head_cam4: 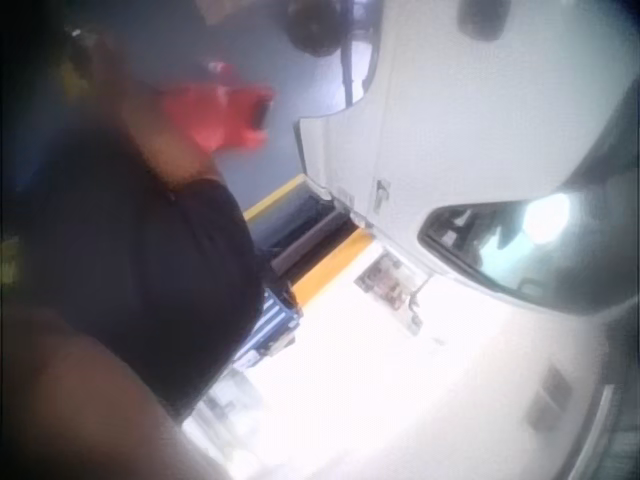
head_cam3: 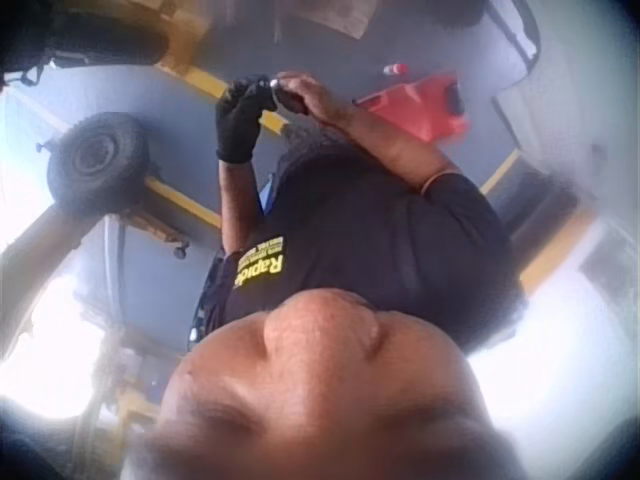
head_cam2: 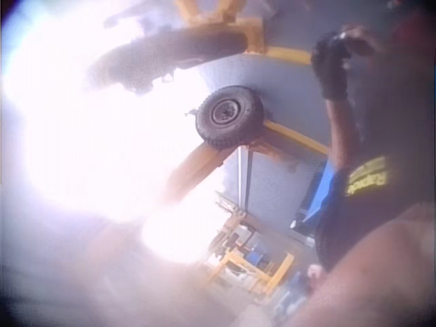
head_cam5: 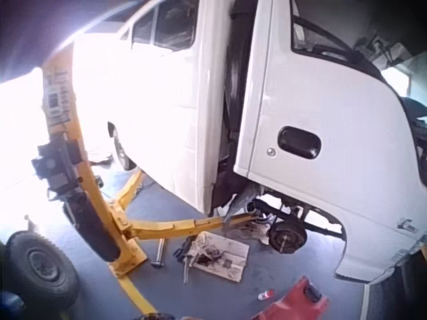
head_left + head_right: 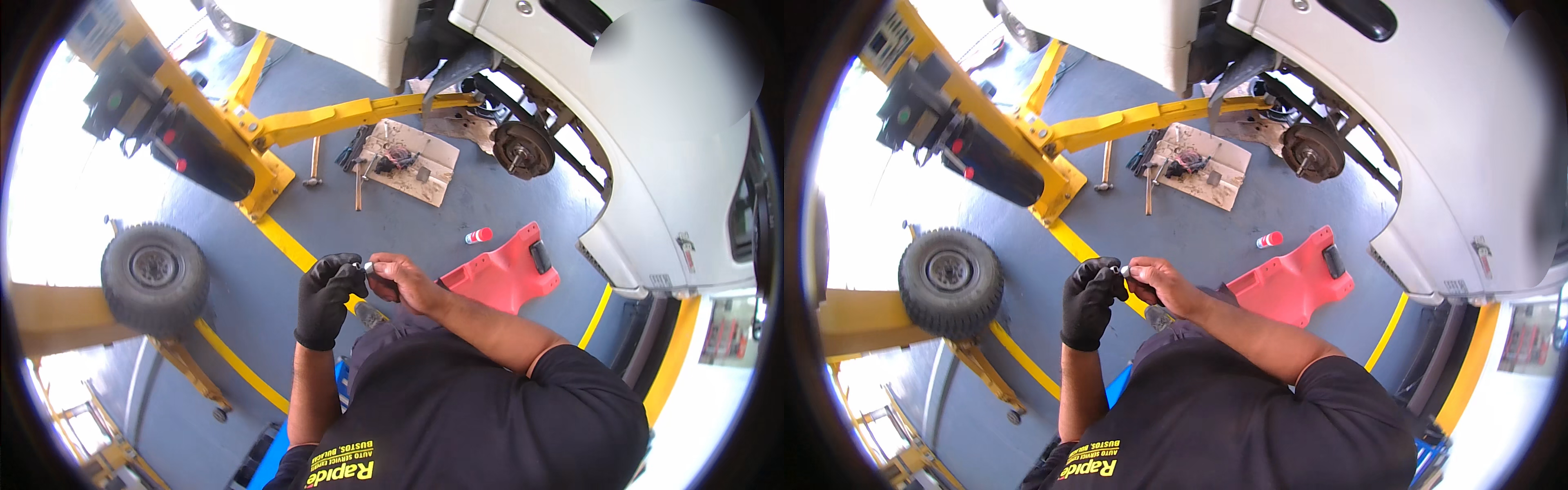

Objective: The person works under a white van raised on a yellow lift, using a ratchet to loosen and tighten bolts on the suspension area. They retrieve a tool from a blue toolbox, apply spray lubricant, and continue fastening components under the vehicle.

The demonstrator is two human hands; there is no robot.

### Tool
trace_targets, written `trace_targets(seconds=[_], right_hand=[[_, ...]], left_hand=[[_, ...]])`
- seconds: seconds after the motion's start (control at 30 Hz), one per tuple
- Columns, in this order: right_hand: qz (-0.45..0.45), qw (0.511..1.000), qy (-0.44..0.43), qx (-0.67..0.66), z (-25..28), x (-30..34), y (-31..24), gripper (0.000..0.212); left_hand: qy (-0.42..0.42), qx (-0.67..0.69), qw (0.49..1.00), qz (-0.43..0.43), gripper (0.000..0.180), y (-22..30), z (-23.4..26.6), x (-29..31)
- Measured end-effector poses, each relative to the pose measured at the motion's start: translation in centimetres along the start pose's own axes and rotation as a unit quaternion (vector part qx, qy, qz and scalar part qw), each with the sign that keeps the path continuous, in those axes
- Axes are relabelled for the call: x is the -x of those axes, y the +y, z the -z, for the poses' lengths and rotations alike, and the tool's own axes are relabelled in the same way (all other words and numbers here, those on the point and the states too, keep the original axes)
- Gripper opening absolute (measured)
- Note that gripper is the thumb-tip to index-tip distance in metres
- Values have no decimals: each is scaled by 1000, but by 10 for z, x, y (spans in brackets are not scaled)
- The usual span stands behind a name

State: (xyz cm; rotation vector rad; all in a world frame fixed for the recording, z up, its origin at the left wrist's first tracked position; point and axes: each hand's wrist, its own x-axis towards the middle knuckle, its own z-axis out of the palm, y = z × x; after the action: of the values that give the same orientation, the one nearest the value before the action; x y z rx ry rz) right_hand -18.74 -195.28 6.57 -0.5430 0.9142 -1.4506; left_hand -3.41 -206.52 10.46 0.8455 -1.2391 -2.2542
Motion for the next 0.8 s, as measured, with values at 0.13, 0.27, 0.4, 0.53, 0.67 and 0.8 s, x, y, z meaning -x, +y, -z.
trace_targets(seconds=[0.13, 0.27, 0.4, 0.53, 0.67, 0.8], right_hand=[[-2, 995, 63, -75, 8, -33, -25, 30], [69, 989, 97, -82, 29, -69, -46, 32], [115, 986, 95, -76, 55, -123, -77, 35], [105, 987, 93, -78, 103, -176, -104, 35], [97, 991, 73, -54, 157, -214, -127, 33], [71, 993, 79, 41, 189, -230, -151, 29]], left_hand=[[-87, -110, 989, -55, 18, 25, 1, -58], [-130, -74, 988, -45, 19, 43, -7, -117], [-151, -35, 988, 12, 23, 64, -7, -187], [-165, -66, 984, 19, 24, 80, -16, -265], [-171, -214, 962, 11, 20, 89, -30, -333], [-210, -100, 951, 206, 11, 89, -35, -384]])
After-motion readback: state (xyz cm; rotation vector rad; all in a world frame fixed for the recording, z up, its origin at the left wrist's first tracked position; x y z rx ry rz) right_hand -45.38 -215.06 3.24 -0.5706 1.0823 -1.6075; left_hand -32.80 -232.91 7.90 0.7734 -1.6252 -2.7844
